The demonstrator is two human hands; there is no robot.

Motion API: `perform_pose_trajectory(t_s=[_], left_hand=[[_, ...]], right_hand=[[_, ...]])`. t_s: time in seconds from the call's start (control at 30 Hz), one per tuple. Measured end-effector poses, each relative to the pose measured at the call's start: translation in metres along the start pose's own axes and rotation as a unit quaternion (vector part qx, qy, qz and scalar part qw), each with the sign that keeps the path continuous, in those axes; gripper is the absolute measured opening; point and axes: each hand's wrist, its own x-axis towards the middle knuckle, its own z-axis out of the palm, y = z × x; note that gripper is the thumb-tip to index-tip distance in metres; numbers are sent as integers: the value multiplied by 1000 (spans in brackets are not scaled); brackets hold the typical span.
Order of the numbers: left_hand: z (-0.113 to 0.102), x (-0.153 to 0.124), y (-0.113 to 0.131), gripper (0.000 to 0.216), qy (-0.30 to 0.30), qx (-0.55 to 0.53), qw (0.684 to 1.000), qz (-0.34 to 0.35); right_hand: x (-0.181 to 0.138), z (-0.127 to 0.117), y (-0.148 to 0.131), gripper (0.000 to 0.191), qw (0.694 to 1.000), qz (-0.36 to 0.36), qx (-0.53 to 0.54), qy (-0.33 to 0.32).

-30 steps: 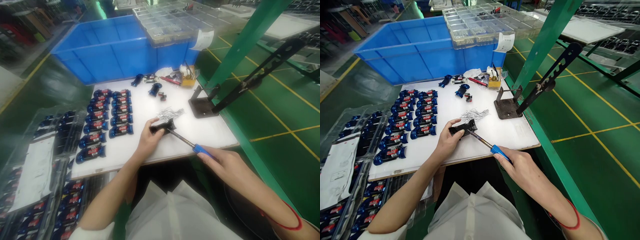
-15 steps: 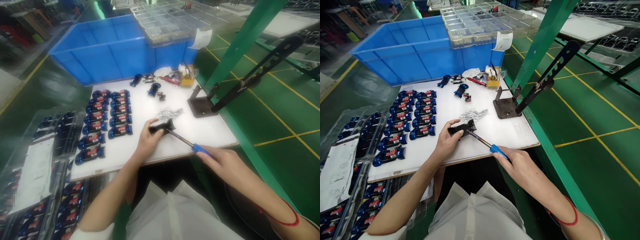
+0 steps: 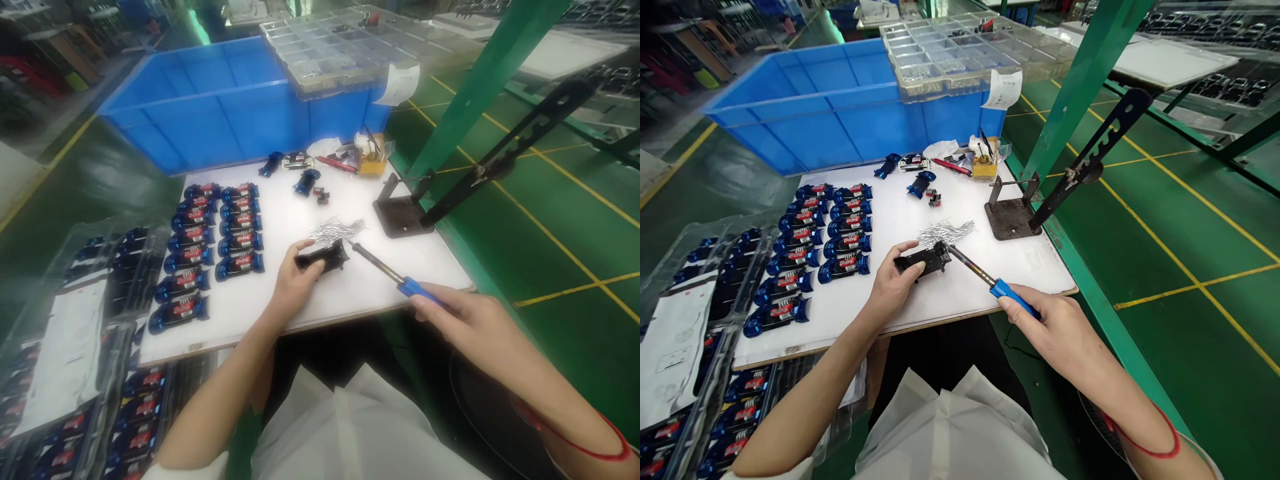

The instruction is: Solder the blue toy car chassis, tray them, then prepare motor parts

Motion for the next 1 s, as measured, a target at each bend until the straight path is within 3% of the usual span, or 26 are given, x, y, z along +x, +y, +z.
perform_pose_trajectory(t_s=[0.3, 0.47, 0.57, 0.67, 0.8, 0.9, 1.0], left_hand=[[-1, -2, -1, 40, 2, 4, 1000, 10], [2, -10, -2, 37, 10, 59, 996, 72], [5, -19, -2, 35, 5, 123, 982, 144], [6, -26, -4, 38, -11, 201, 945, 259], [7, -28, -4, 45, -61, 277, 856, 432], [8, -26, -5, 46, -88, 317, 811, 484], [9, -26, -8, 42, -93, 348, 793, 492]], right_hand=[[33, 18, -3, 41, 978, 44, 202, -22], [55, 35, -16, 48, 948, 79, 305, -33], [65, 42, -22, 44, 930, 83, 355, -49], [71, 46, -25, 41, 920, 77, 376, -84], [73, 48, -27, 42, 905, 73, 408, -98], [71, 48, -29, 42, 897, 79, 422, -102], [70, 48, -30, 42, 896, 85, 426, -95]])
